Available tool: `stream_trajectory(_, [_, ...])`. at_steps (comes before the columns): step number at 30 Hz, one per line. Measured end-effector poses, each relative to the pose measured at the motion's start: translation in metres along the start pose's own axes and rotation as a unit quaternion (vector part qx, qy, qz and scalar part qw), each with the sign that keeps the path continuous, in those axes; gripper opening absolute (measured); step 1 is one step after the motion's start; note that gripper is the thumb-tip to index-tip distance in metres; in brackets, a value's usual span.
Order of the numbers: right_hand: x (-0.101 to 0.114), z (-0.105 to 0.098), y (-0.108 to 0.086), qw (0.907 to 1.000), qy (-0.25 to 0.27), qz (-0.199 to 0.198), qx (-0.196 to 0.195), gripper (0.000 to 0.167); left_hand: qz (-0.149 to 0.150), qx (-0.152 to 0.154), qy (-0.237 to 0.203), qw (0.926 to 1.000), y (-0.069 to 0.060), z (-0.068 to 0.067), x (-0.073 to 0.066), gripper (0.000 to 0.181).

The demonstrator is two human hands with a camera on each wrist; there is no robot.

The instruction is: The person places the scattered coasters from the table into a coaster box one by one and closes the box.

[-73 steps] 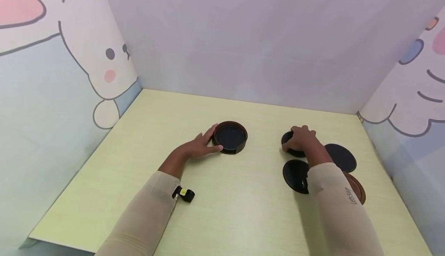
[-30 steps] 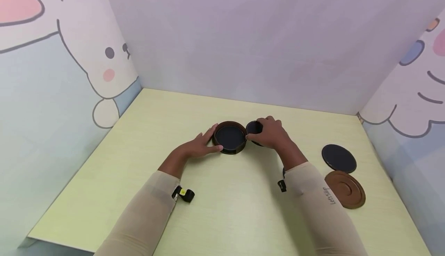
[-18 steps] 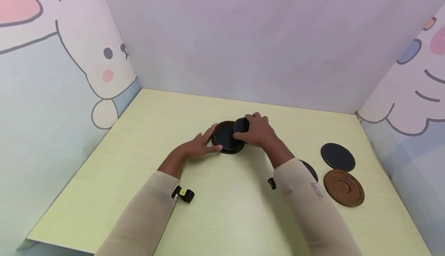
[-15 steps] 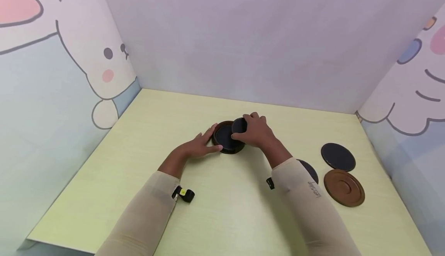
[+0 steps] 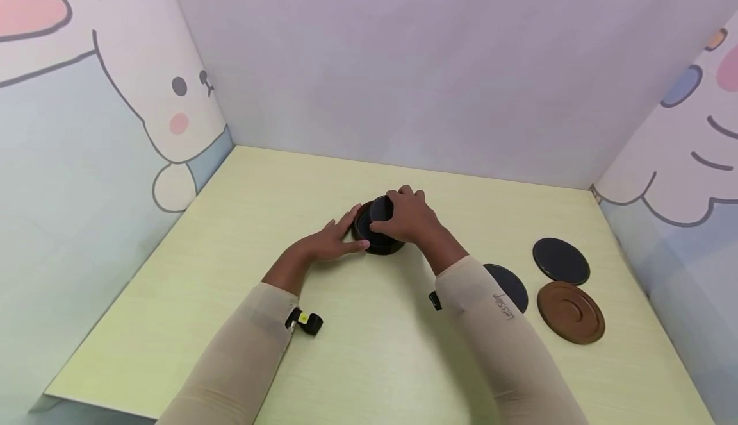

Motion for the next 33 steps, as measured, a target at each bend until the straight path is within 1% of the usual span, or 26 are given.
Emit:
stream_trajectory(5, [0.007, 0.003, 0.001, 0.9999, -0.012, 0.002, 0.004, 0.086, 0.0, -0.002, 0.001, 1.0, 0.001, 0.001, 0.001, 0.104])
stream_trajectory(14, [0.014, 0.008, 0.001, 0.9997, -0.023, 0.006, 0.007, 0.083, -0.003, 0.001, 0.006, 1.0, 0.001, 0.001, -0.004, 0.106])
stream_trajectory(21, [0.019, 0.01, -0.001, 0.9991, -0.036, 0.017, 0.01, 0.08, -0.003, -0.002, 0.011, 0.9999, 0.0, -0.001, -0.006, 0.105])
stream_trajectory(29, [0.024, 0.012, -0.004, 0.9985, -0.048, 0.024, 0.012, 0.078, -0.021, -0.004, 0.008, 0.9997, 0.0, 0.0, -0.005, 0.105])
stream_trajectory(33, [0.025, 0.013, -0.005, 0.9984, -0.05, 0.024, 0.01, 0.079, -0.019, -0.005, 0.007, 0.9998, 0.001, 0.0, -0.005, 0.105])
Point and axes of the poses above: each hand's wrist, its own y-axis towards the middle knuckle, its own z-axis out of the palm, x = y × z, the point moved 6 cm from there along y, towards the middle knuckle, and after that the axes turned 9 degrees about z, right-handed, at the moved point
